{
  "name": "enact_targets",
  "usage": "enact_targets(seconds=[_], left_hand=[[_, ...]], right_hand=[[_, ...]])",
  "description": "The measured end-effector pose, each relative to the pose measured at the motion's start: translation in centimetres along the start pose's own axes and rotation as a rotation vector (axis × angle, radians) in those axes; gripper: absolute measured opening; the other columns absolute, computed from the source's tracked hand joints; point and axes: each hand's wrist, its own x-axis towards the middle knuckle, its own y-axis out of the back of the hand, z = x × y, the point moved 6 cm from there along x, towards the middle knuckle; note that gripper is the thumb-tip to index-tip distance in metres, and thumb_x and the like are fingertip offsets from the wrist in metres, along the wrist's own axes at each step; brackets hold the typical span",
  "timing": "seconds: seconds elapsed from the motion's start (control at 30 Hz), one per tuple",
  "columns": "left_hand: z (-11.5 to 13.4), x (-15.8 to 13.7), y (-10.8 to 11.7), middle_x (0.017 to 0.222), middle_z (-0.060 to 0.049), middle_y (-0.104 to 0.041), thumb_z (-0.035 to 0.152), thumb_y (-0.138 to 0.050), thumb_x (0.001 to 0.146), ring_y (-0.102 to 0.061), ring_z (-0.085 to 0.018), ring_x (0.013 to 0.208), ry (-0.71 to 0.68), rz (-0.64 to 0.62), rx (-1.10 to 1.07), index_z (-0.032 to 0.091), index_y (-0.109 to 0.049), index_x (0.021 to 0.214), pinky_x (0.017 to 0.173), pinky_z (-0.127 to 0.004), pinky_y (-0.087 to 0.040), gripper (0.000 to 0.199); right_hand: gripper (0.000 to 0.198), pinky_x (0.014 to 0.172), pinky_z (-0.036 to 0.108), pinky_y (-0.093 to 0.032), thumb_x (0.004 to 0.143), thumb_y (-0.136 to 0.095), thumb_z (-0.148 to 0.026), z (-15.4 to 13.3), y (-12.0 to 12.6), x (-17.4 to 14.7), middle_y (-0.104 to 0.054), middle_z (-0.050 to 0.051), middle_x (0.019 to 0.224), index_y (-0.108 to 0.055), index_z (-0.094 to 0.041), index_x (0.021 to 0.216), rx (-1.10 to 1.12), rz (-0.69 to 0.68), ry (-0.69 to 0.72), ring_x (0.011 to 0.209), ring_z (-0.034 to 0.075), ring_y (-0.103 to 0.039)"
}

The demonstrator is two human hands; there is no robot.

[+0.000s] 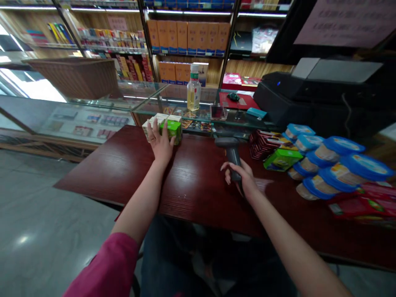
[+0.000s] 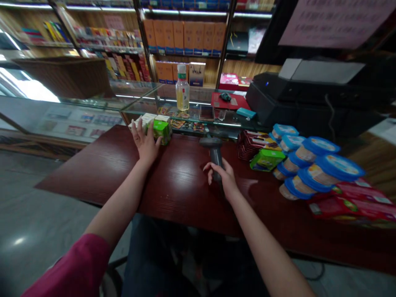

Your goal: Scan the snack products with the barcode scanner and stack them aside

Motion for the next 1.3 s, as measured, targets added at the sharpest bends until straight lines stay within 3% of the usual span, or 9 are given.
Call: enact_targets(seconds=[0.13,0.27,0.33,0.47,0.53,0.63,0.77,0.93,1.3], left_hand=[[0.1,0.1,0.0,0.171,-0.009,-0.038,0.027,-0.075,0.090,-0.010,-0.041,0.166,-0.001,-0.082,0.043,0.028,-0.068,0.134,0.131,-0.067,-0.007,0.044],[1.6,-0.1,-0.5,0.151,-0.009,-0.061,0.029,-0.072,0.094,-0.047,-0.039,0.147,-0.117,-0.216,-0.001,0.031,-0.070,0.128,0.123,-0.065,-0.028,0.035],[2.4,-0.4,-1.1,0.144,-0.009,-0.065,0.026,-0.073,0.093,-0.057,-0.036,0.136,-0.180,-0.260,-0.058,0.031,-0.069,0.129,0.120,-0.061,-0.035,0.037],[2.8,-0.9,-2.9,0.141,-0.010,-0.063,0.021,-0.080,0.085,-0.059,-0.030,0.133,-0.172,-0.280,-0.296,0.027,-0.062,0.141,0.114,-0.047,-0.048,0.059],[2.0,-1.1,-4.5,0.135,-0.011,-0.066,0.023,-0.084,0.080,-0.064,-0.028,0.126,-0.053,-0.337,-0.463,0.021,-0.062,0.139,0.107,-0.042,-0.054,0.063],[0.7,-1.6,-7.0,0.118,-0.009,-0.075,0.033,-0.086,0.077,-0.071,-0.028,0.112,0.157,-0.477,-0.757,0.015,-0.070,0.121,0.100,-0.043,-0.060,0.050],[-0.4,-1.9,-8.0,0.115,-0.009,-0.078,0.042,-0.091,0.072,-0.073,-0.029,0.114,0.316,-0.475,-1.042,0.015,-0.071,0.117,0.102,-0.045,-0.060,0.056],[-1.3,-1.9,-8.2,0.127,-0.011,-0.074,0.049,-0.093,0.069,-0.071,-0.031,0.123,0.402,-0.487,-1.068,0.020,-0.066,0.126,0.100,-0.043,-0.062,0.069],[-2.0,-1.7,-8.5,0.136,-0.011,-0.070,0.065,-0.087,0.073,-0.068,-0.029,0.127,0.315,-0.524,-0.960,0.026,-0.063,0.124,0.103,-0.044,-0.060,0.069]], right_hand=[[0.034,0.040,0.025,-0.045,0.079,-0.079,-0.039,1.5,-1.8,2.8,-0.074,0.002,0.078,-0.061,-0.020,0.100,0.002,-0.021,-0.022,0.045,0.012,-0.057],[0.029,0.041,0.024,-0.044,0.079,-0.078,-0.038,1.8,-1.5,2.9,-0.073,0.001,0.076,-0.060,-0.022,0.095,0.011,-0.013,-0.042,0.046,0.011,-0.055],[0.026,0.042,0.024,-0.044,0.080,-0.077,-0.038,1.8,-1.2,2.7,-0.072,0.001,0.076,-0.059,-0.023,0.091,0.047,-0.005,-0.050,0.047,0.011,-0.055],[0.026,0.042,0.023,-0.041,0.078,-0.076,-0.038,1.6,-0.9,2.4,-0.069,0.001,0.074,-0.058,-0.022,0.084,0.106,0.037,-0.086,0.048,0.010,-0.051],[0.027,0.042,0.022,-0.038,0.078,-0.076,-0.040,1.6,-0.7,2.3,-0.066,0.000,0.074,-0.057,-0.022,0.084,0.136,0.049,-0.128,0.048,0.009,-0.048],[0.030,0.042,0.021,-0.034,0.083,-0.071,-0.048,1.5,-0.8,1.9,-0.055,-0.003,0.070,-0.054,-0.023,0.086,0.199,0.019,-0.224,0.047,0.008,-0.038],[0.030,0.040,0.022,-0.027,0.089,-0.063,-0.054,0.9,-1.2,1.3,-0.042,-0.006,0.067,-0.053,-0.026,0.092,0.245,-0.037,-0.288,0.047,0.010,-0.027],[0.038,0.039,0.024,-0.023,0.093,-0.055,-0.054,0.5,-2.0,1.0,-0.039,-0.006,0.067,-0.064,-0.020,0.107,0.300,-0.084,-0.277,0.047,0.010,-0.020],[0.035,0.039,0.024,-0.022,0.097,-0.055,-0.053,-0.1,-2.6,0.7,-0.037,-0.006,0.064,-0.065,-0.020,0.102,0.345,-0.127,-0.246,0.045,0.009,-0.024]])
